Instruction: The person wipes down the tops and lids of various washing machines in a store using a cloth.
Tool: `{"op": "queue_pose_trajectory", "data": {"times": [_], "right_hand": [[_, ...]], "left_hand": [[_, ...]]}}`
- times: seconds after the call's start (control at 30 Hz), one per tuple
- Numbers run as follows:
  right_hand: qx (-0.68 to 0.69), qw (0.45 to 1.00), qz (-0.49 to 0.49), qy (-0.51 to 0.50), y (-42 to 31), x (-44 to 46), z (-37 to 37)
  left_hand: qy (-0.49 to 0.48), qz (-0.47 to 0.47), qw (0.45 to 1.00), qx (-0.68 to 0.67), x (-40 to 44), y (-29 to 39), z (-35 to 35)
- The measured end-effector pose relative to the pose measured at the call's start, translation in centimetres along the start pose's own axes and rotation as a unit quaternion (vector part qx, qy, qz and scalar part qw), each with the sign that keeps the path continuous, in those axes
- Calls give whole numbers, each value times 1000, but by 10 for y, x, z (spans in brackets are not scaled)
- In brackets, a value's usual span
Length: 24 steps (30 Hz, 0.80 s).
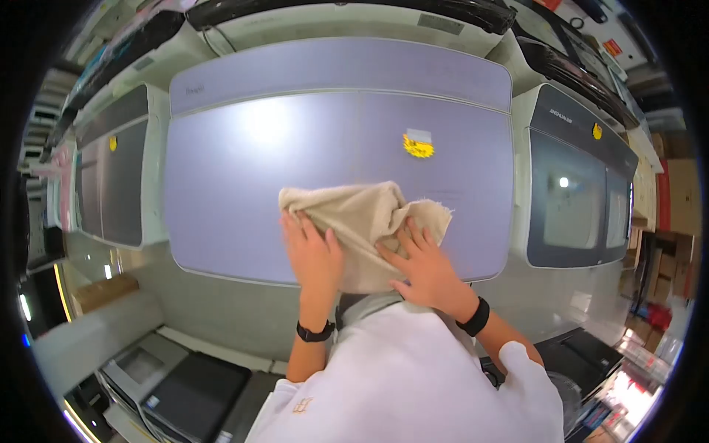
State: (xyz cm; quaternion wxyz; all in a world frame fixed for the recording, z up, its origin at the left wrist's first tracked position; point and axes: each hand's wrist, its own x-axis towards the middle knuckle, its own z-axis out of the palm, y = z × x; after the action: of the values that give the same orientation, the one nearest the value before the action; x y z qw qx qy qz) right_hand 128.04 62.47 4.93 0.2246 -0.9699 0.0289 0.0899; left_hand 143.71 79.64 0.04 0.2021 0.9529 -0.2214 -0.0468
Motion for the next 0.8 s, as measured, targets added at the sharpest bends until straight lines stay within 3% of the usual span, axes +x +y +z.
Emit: {"op": "queue_pose_trajectory", "data": {"times": [0.1, 0.2, 0.3, 0.4, 0.5, 0.6, 0.7, 0.8], "right_hand": [[9, 1000, 6, 8, -32, 36, 17], [22, 998, -19, 49, -55, 87, 34], [36, 994, -37, 98, -66, 123, 44], [34, 992, -35, 119, -78, 149, 43], [63, 991, -14, 115, -81, 145, 51], [95, 981, -17, 167, -75, 142, 70], [79, 981, -17, 179, -77, 142, 81], [61, 991, 23, 115, -88, 129, 79]], "left_hand": [[11, -29, 996, 81, 27, -41, -37], [-41, 8, 998, 39, 40, -87, -43], [-8, 107, 992, -72, 45, -111, -38], [-30, 143, 981, -129, 41, -101, -60], [-71, 257, 936, -230, 35, -97, -78], [-223, 17, 876, -427, 22, -91, -98], [-95, -40, 963, -251, 35, -95, -88], [-95, 114, 977, -154, 32, -113, -68]]}}
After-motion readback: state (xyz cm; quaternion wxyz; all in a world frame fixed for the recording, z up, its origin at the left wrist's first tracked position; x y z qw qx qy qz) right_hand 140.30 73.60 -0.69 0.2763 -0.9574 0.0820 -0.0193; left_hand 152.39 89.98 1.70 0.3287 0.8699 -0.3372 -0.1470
